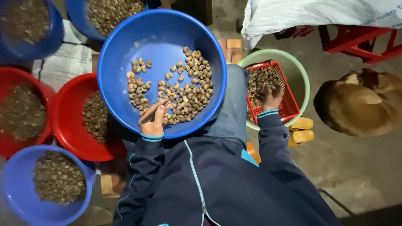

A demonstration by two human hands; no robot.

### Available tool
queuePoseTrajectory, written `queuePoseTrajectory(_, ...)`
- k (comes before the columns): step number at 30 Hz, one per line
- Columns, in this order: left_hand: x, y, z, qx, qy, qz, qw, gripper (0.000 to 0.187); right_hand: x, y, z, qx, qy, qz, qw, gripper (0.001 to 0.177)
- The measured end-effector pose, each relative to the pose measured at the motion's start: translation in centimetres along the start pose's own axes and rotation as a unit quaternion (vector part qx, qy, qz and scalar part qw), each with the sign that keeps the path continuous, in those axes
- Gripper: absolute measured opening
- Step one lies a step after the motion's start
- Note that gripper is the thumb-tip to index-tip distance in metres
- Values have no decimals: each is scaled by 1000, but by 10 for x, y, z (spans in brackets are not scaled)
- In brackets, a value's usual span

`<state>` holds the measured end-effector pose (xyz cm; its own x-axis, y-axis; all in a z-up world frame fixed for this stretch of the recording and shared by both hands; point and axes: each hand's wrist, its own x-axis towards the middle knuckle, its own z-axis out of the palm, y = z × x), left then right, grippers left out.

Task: Manually peeling or cracking nuts using a small hand-held tool over a large basin.

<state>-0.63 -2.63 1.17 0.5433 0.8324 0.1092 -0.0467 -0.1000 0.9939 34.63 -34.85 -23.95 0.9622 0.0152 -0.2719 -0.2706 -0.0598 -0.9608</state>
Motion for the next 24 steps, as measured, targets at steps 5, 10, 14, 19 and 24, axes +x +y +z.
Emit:
queuePoseTrajectory(5,-9,2,9,24,39,10,999,22,-115,-175,102,-16,-78,-221,972,18)
queuePoseTrajectory(10,-15,0,13,54,57,31,996,24,-188,-239,166,-41,-208,-360,909,18)
queuePoseTrajectory(14,-22,-4,3,97,55,18,994,25,-213,-188,204,-271,-409,-425,760,22)
queuePoseTrajectory(19,-26,3,-3,88,49,27,995,27,-228,-119,241,-493,-522,-386,579,32)
queuePoseTrajectory(24,-13,5,-3,100,36,31,994,24,-227,-86,272,-597,-582,-313,455,61)
